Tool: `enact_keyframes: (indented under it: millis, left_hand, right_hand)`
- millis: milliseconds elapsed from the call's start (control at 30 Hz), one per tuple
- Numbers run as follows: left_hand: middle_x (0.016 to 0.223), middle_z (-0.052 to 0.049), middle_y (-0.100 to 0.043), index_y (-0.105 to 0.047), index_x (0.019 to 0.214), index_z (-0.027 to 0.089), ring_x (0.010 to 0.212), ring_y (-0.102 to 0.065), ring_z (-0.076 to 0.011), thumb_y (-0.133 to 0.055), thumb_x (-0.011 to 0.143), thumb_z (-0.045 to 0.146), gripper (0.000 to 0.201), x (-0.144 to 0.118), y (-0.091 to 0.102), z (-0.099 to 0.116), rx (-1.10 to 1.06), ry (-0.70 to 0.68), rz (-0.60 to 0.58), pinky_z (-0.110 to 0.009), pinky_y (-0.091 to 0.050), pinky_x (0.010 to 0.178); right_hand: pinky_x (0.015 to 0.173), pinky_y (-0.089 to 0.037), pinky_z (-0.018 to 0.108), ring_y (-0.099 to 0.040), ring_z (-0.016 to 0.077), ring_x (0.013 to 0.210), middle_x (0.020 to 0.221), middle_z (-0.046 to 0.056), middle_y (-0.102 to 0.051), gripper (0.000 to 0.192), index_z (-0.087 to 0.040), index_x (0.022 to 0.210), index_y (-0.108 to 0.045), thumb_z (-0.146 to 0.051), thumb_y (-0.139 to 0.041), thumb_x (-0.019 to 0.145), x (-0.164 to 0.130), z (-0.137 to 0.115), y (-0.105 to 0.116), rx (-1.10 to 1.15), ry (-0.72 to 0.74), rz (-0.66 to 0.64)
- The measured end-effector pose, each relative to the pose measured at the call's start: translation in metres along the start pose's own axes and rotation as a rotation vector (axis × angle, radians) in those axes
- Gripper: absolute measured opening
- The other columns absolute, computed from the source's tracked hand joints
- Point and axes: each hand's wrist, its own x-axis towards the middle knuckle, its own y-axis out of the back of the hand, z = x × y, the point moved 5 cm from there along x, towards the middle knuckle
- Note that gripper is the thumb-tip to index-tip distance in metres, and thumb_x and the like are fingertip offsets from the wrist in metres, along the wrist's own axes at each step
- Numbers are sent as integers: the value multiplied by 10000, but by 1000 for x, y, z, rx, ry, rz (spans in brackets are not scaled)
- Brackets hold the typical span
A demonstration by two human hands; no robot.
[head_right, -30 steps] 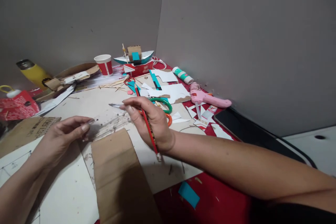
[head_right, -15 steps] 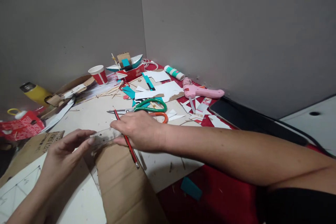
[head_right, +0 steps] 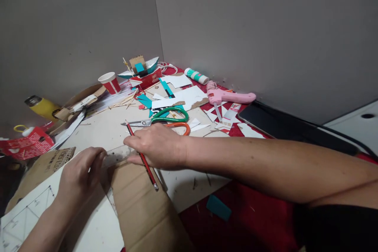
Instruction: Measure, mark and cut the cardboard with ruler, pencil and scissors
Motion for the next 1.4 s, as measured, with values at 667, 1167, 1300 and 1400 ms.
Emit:
enact_keyframes:
  millis: [667, 1167, 1300, 1400]
  left_hand:
    - [765, -64, -622, -577, 945, 187, 691, -584, -229, -416, 816, 7, 273, -6, 2, 8, 66, 151, -35, -326, -455, 612]
    - [661, 63, -518, -445, 960, 242, 525, -519, -103, -349, 1037, 235, 123, -14, 7, -18, -244, 494, 276, -212, -424, 547]
    - [673, 56, -531, -449, 957, 244, 528, -514, -104, -371, 1019, 188, 114, -11, 14, 3, -254, 386, 285, -216, -413, 536]
    - [676, 40, -522, -438, 896, 248, 539, -509, -115, -364, 1002, 157, 158, -8, 21, 18, -249, 279, 264, -229, -408, 534]
  right_hand:
    - [563, -401, 286, -651, 206, 659, 747, 60, -693, 242, -151, 979, -670, -383, -659, 913, 0, -8, 16, -83, 69, 162]
    - [547, -456, 280, -618, 165, 570, 710, 49, -703, 293, -127, 1078, -692, -353, -685, 891, 3, 20, 19, 167, -175, 303]
    - [477, -402, 259, -524, 129, 496, 599, -15, -599, 270, -137, 1017, -689, -364, -687, 873, 7, 28, 14, 371, -321, 279]
    - [456, -368, 247, -465, 114, 485, 568, -39, -542, 268, -145, 962, -679, -391, -686, 855, 14, 32, 13, 503, -387, 254]
